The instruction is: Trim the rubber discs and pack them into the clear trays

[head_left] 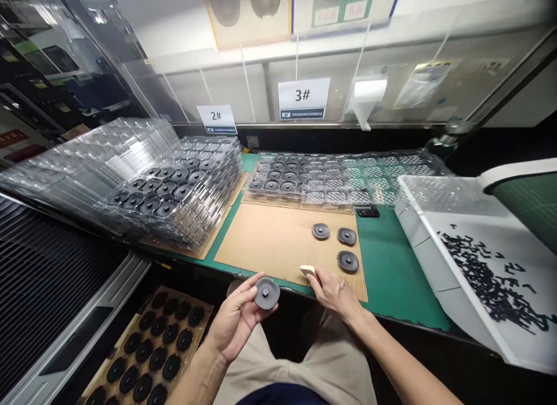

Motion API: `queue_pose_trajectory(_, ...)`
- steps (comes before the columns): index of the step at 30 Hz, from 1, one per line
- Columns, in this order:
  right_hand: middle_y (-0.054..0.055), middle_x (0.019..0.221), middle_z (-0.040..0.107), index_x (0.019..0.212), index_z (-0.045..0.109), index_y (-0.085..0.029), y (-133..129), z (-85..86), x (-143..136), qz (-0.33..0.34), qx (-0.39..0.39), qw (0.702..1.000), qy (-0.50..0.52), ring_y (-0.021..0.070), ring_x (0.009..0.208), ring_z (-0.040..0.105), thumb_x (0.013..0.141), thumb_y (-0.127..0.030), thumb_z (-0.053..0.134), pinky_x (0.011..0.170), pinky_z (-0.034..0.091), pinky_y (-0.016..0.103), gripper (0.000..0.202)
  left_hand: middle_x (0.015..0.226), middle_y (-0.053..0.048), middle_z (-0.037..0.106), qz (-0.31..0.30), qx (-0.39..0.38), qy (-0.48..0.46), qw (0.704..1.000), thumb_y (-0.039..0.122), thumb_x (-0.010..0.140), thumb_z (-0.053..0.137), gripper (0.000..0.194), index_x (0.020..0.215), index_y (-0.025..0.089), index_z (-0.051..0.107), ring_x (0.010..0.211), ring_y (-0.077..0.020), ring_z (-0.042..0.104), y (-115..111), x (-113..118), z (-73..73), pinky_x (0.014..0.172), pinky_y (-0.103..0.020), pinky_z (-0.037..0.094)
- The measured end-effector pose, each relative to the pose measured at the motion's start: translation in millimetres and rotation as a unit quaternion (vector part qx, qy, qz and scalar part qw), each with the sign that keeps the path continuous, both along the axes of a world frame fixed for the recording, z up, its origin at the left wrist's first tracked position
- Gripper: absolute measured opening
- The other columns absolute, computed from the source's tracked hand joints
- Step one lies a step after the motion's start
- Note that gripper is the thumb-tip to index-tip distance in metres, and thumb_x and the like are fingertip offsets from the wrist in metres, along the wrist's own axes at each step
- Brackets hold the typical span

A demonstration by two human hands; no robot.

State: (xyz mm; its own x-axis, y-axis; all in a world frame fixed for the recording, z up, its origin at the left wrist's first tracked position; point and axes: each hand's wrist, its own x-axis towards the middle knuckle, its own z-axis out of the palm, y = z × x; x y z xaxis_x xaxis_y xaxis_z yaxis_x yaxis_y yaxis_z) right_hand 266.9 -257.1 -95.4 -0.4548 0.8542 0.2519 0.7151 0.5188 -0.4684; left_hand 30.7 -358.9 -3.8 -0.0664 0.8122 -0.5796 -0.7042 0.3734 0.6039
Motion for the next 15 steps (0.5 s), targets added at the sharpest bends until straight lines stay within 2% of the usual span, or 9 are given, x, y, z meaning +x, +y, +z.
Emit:
queue_pose_trajectory(2,0.003,0.072,0.065,0.087,0.059,-0.021,4.7,-13.5,5.0,0.007,0.030,1.000,-0.002,0.0178,0.063,0.062,0.108,-0.034,0.035,0.059,0.027,0.031,0.035,0.115,-0.018,0.076,-0.007,-0.021,0.044,0.999,0.010,0.084,0.069,0.039,0.123,0.011,0.069,0.099,-0.0275,0.075,15.9,-4.8,-9.5,0.086,-0.042,0.064)
queue_pose_trajectory(4,0.003,0.071,0.064,0.085,0.059,-0.021,6.5,-22.6,6.2,0.013,0.058,0.998,-0.002,0.0172,0.062,0.061,0.109,-0.034,0.035,0.060,0.026,0.031,0.037,0.107,-0.019,0.077,-0.021,-0.007,0.129,0.991,0.013,0.081,0.070,0.039,0.119,0.010,0.070,0.096,-0.0286,0.076,38.1,-11.5,-19.0,0.086,-0.045,0.064)
queue_pose_trajectory(7,0.002,0.069,0.062,0.082,0.059,-0.021,6.5,-29.8,2.8,0.021,0.092,0.996,0.005,0.0165,0.062,0.059,0.109,-0.032,0.036,0.061,0.027,0.032,0.037,0.104,-0.019,0.078,-0.024,0.036,0.265,0.963,0.022,0.077,0.073,0.036,0.112,0.010,0.071,0.092,-0.0289,0.076,88.3,-27.8,-28.2,0.084,-0.046,0.063)
queue_pose_trajectory(10,0.001,0.068,0.059,0.081,0.057,-0.021,7.2,-32.9,-0.4,0.023,0.116,0.993,0.013,0.0160,0.061,0.056,0.109,-0.030,0.038,0.060,0.027,0.032,0.035,0.107,-0.016,0.078,-0.005,0.078,0.373,0.924,0.027,0.079,0.073,0.033,0.107,0.011,0.073,0.098,-0.0279,0.075,160.4,-54.1,-26.5,0.088,-0.043,0.061)
queue_pose_trajectory(13,0.000,0.068,0.056,0.081,0.055,-0.021,9.9,-35.5,-0.3,0.033,0.139,0.990,0.018,0.0147,0.059,0.054,0.108,-0.028,0.041,0.059,0.028,0.030,0.031,0.109,-0.012,0.077,0.005,0.114,0.501,0.858,0.029,0.084,0.072,0.026,0.105,0.014,0.073,0.106,-0.0263,0.071,245.2,-85.0,-15.7,0.099,-0.043,0.056)
queue_pose_trajectory(15,-0.001,0.068,0.053,0.081,0.054,-0.021,11.5,-38.6,-0.3,0.040,0.150,0.988,0.008,0.0134,0.057,0.053,0.107,-0.027,0.046,0.058,0.029,0.029,0.028,0.112,-0.010,0.075,-0.002,0.124,0.576,0.808,0.030,0.089,0.071,0.022,0.105,0.015,0.072,0.112,-0.0257,0.068,301.4,-102.5,-8.0,0.105,-0.049,0.050)
